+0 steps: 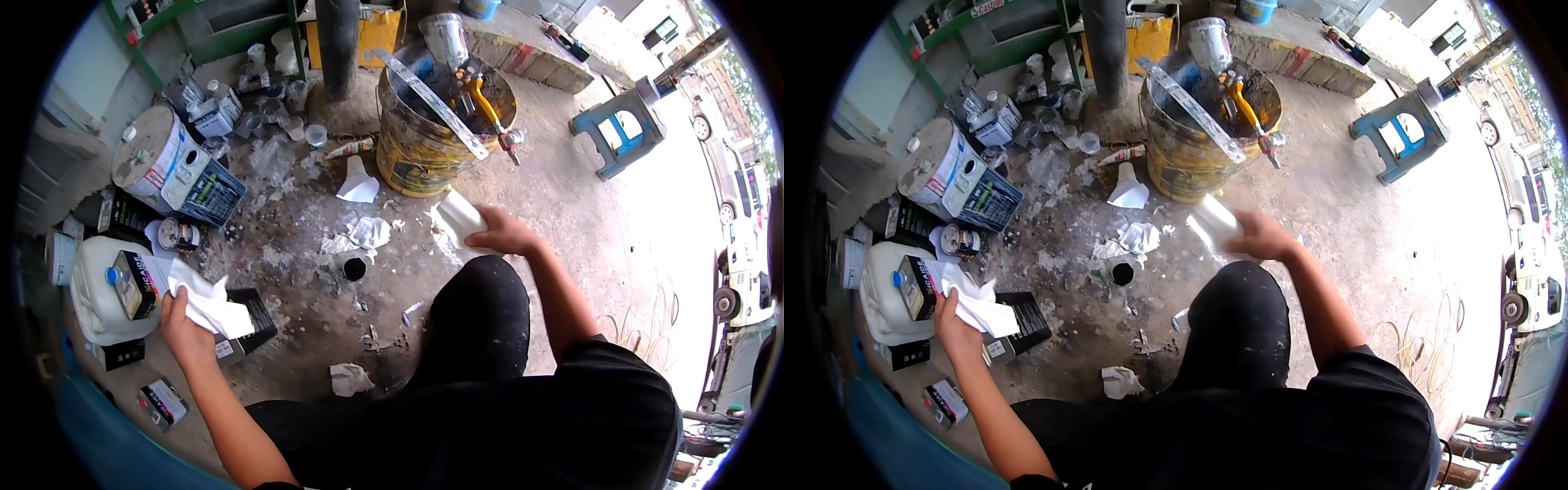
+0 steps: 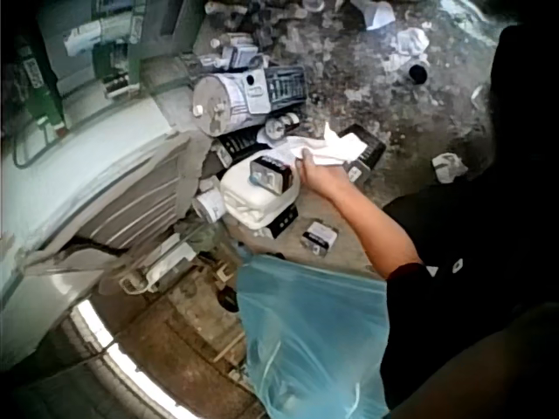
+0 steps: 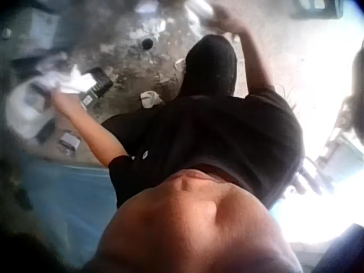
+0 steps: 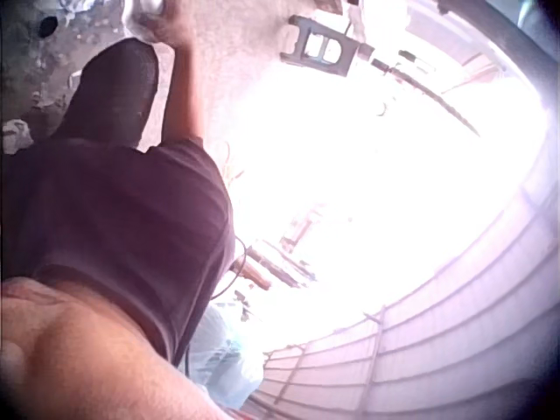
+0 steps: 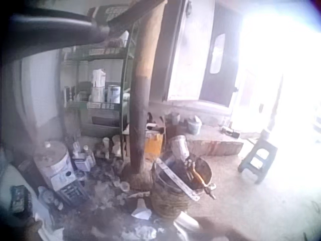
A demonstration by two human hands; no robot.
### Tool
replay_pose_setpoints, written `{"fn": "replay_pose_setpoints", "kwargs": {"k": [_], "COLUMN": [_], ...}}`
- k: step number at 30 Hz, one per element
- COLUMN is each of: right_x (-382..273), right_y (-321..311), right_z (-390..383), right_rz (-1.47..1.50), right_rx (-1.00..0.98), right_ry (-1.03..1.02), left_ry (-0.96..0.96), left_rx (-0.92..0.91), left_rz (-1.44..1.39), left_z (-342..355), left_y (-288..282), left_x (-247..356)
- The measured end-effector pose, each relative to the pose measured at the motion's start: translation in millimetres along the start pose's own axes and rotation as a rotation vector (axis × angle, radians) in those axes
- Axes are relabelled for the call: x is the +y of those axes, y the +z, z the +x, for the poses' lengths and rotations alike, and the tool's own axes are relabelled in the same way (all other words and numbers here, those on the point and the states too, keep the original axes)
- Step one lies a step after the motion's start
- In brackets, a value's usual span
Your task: The person retrieves a container of dark liquid from a shelf and pours it into a small metal cup. They then use a metal ruler to stir the liquid and wipe the ruler with a paper towel. The person pours the liquid into a white funnel and then pours it back into the original container, repeating the stirring process.
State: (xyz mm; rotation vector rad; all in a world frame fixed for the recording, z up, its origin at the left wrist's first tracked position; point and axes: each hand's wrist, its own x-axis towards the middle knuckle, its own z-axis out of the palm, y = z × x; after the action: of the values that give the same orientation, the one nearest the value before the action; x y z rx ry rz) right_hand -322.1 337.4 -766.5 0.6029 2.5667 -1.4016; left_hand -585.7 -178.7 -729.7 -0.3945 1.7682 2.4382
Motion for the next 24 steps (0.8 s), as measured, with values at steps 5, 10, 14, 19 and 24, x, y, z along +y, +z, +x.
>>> {"fn": "replay_pose_setpoints", "kwargs": {"k": [5, 10, 14, 19, 24], "right_x": [210, 33, -108, -117, -104], "right_y": [49, 36, -17, -46, -53], "right_z": [12, 40, 57, 129, 148], "right_rz": [-0.357, -0.318, -0.457, -0.771, -0.681], "right_rx": [0.071, 0.307, 0.564, 0.371, 0.354], "right_ry": [0.51, 0.051, -0.32, 0.035, -0.013], "left_ry": [0.185, 0.53, 0.652, 0.442, 0.096], "left_rx": [-0.202, -0.002, -0.222, -0.406, -0.396], "left_rz": [0.661, 1.156, 1.021, 0.902, 0.599], "left_z": [13, -12, -22, -16, -15], "left_y": [-19, -5, 31, 35, 25], "left_x": [-49, -35, -22, -31, -30]}}
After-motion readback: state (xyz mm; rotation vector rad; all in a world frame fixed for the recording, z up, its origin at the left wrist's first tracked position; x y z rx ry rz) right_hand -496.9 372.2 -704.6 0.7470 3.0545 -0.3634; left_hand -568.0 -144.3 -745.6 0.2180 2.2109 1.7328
